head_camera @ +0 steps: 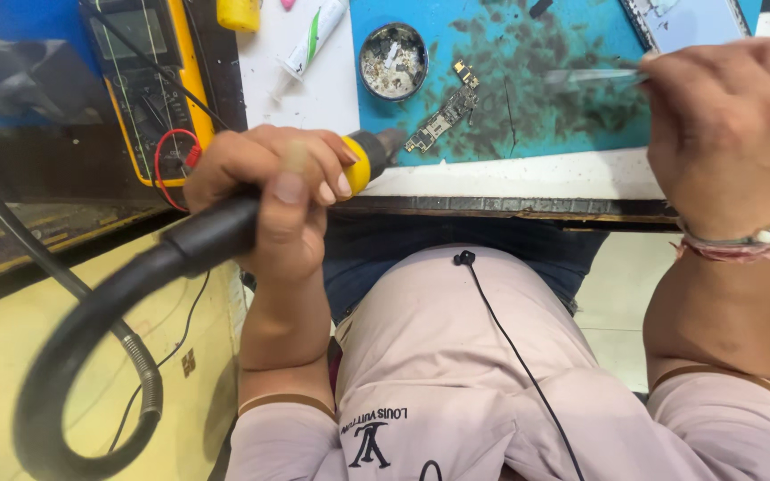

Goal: The person uses a soldering iron to apply solder to various points on a small electronic circuit board. They hold the board with their left hand and manipulate the iron with their right hand, occasionally using tweezers to adjust components. The person also uses a hot air gun to heat the board and tweezers to remove a small component.

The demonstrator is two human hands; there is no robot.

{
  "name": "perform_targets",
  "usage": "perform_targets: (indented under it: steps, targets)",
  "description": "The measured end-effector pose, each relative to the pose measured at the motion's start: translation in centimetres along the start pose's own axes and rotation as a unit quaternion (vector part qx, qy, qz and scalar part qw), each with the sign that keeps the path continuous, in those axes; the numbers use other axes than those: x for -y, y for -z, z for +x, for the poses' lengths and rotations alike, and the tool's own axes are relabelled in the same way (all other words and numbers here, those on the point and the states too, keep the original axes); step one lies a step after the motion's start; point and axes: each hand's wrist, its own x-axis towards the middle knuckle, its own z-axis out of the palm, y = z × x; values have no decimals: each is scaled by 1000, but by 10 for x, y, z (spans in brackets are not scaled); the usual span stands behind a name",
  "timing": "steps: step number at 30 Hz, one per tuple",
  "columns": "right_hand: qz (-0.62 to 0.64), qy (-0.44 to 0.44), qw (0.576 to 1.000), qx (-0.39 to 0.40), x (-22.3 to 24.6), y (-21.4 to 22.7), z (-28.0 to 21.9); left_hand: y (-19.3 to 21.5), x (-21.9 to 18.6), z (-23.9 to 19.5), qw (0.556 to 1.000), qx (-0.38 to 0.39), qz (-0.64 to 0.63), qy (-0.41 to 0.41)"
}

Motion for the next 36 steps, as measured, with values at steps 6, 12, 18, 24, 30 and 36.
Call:
perform_targets:
  steps: [6, 12, 18, 24, 30, 36]
  targets:
    - [366, -252, 896, -27, 31, -6, -4, -13, 31, 4, 998, -1, -62, -9]
    - [595, -290, 745, 76, 52, -7, -12, -17, 49, -3, 1000, 6, -17, -13]
    - [428, -264, 862, -62, 49, -32, -38, -17, 52, -3, 999, -4, -40, -11]
    - [368, -210, 904, -58, 52, -32, -30, -15, 52, -4, 999, -10, -38, -16]
    - [494, -210, 842, -60, 77, -53, -25, -16, 54, -8, 999, -19, -46, -5]
    - [473, -197, 856, -72, 84, -63, -20, -16, 52, -11, 999, -24, -42, -6]
